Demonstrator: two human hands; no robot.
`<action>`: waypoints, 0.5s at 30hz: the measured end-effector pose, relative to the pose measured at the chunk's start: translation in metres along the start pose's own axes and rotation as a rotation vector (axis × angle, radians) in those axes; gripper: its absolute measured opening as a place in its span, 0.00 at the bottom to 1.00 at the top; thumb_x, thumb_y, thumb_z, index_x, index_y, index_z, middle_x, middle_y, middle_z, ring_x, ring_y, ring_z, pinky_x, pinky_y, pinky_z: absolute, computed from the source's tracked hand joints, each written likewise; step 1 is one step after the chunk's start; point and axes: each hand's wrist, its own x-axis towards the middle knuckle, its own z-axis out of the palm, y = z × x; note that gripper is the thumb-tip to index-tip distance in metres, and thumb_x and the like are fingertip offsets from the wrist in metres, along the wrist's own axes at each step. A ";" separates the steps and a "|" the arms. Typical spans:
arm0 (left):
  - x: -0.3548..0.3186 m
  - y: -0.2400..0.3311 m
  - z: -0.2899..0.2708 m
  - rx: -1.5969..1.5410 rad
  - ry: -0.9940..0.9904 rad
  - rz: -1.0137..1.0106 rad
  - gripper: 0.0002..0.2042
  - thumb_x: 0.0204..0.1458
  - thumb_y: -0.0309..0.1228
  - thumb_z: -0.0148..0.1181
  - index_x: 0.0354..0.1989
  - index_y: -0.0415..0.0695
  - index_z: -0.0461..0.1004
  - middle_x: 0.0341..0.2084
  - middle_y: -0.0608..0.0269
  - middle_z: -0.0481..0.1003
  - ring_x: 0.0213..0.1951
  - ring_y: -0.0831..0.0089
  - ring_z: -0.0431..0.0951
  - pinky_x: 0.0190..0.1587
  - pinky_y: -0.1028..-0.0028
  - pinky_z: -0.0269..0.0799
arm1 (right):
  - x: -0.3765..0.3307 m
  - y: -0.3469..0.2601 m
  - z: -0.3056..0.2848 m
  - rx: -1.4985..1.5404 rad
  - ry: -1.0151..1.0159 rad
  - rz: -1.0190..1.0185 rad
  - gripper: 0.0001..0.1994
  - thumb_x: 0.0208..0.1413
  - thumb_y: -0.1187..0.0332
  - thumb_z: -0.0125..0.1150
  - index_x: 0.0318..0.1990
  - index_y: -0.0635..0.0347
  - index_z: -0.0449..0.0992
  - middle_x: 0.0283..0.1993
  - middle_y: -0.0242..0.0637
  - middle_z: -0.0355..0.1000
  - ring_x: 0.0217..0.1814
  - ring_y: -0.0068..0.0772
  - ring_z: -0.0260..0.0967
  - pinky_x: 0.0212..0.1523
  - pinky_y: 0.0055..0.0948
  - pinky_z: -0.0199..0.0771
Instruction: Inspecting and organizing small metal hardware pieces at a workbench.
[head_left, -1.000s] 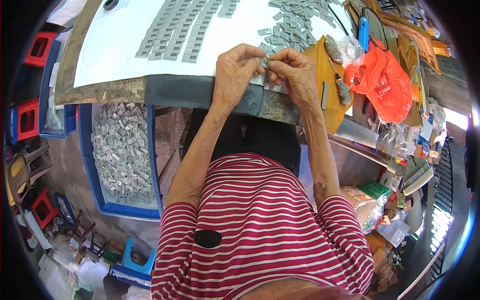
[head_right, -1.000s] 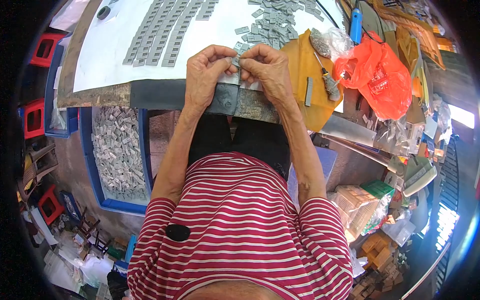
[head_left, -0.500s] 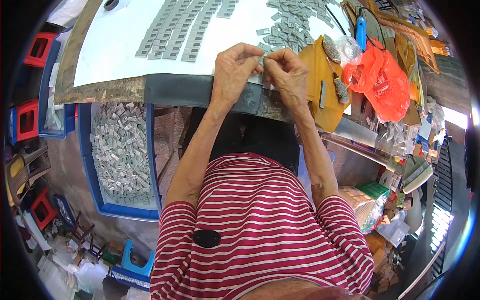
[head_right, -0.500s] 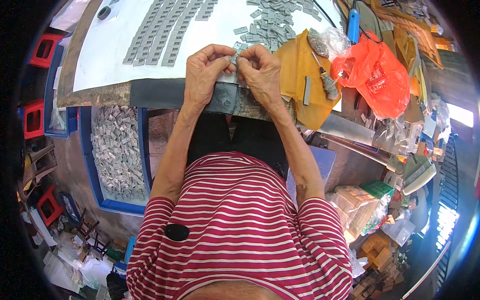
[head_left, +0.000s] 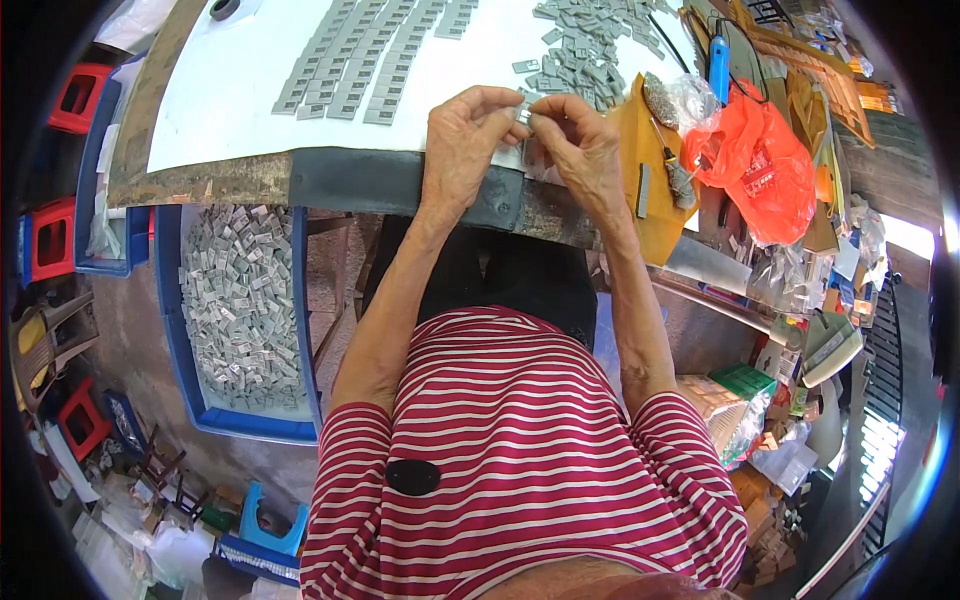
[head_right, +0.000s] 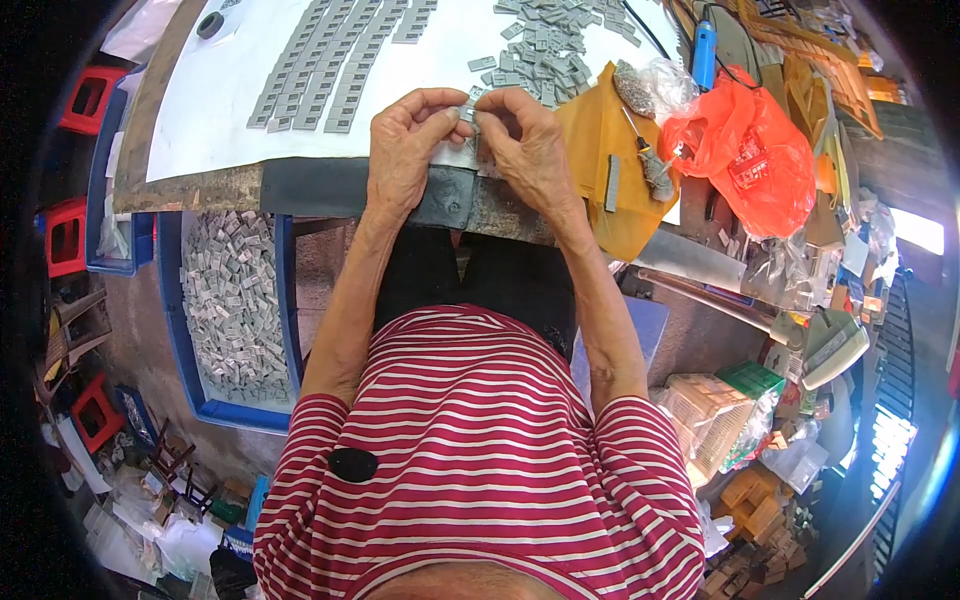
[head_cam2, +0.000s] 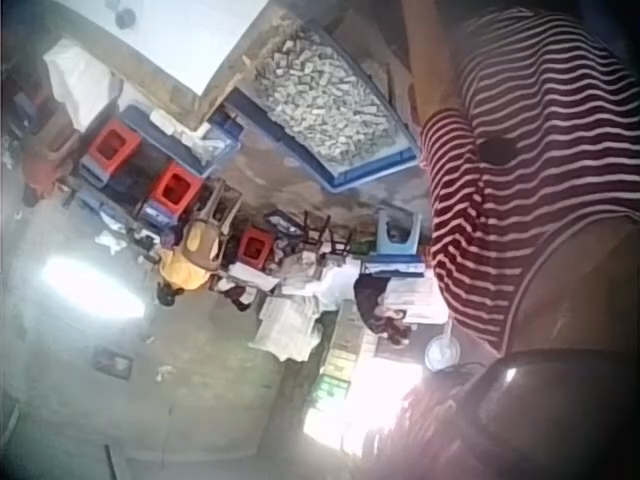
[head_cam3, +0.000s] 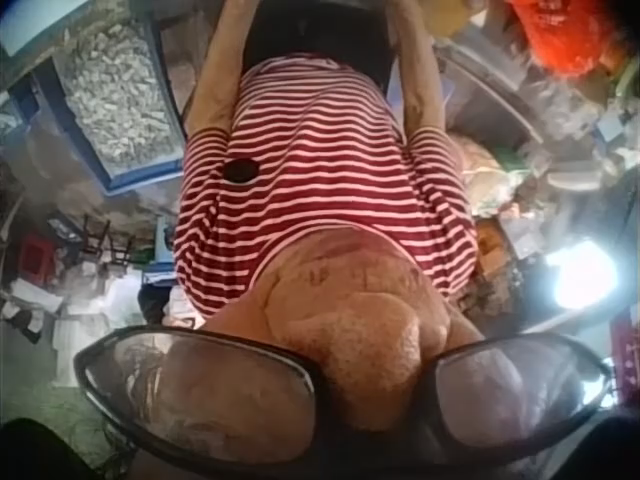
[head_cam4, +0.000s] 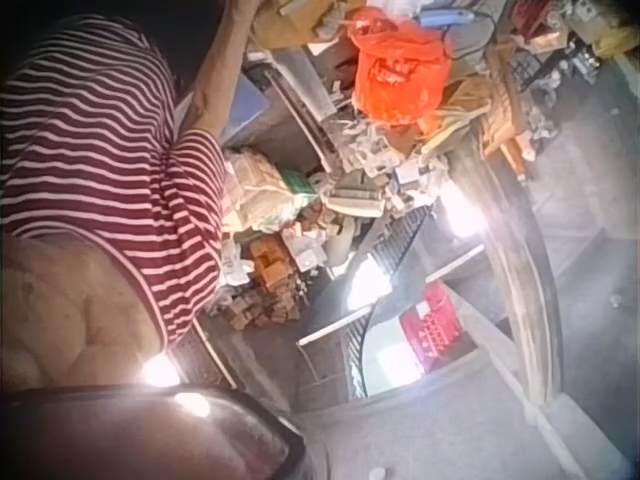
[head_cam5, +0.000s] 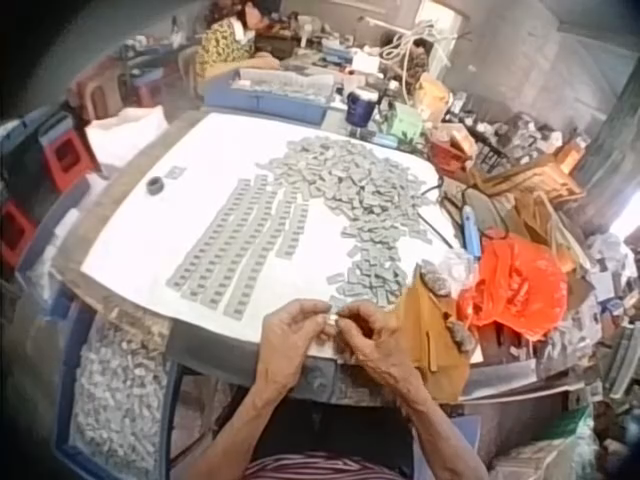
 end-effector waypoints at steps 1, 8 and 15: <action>0.000 0.000 0.001 -0.001 0.000 0.001 0.10 0.48 0.20 0.53 0.39 0.31 0.72 0.27 0.58 0.74 0.27 0.79 0.74 0.31 0.83 0.69 | 0.000 0.000 -0.001 -0.125 -0.002 -0.069 0.05 0.49 0.74 0.56 0.34 0.66 0.70 0.22 0.33 0.68 0.23 0.21 0.67 0.23 0.22 0.67; -0.001 0.001 0.003 0.019 0.077 0.047 0.09 0.49 0.22 0.51 0.38 0.31 0.72 0.25 0.59 0.74 0.25 0.80 0.72 0.29 0.83 0.68 | 0.010 -0.003 -0.005 -0.344 -0.058 -0.282 0.07 0.47 0.74 0.57 0.34 0.66 0.70 0.29 0.43 0.68 0.28 0.35 0.70 0.27 0.28 0.69; 0.002 0.002 0.005 -0.006 0.171 0.035 0.08 0.49 0.19 0.53 0.37 0.32 0.73 0.22 0.63 0.73 0.23 0.82 0.71 0.25 0.85 0.65 | 0.015 -0.009 -0.002 -0.586 -0.142 -0.515 0.08 0.45 0.77 0.56 0.35 0.65 0.68 0.31 0.44 0.64 0.28 0.46 0.67 0.27 0.36 0.68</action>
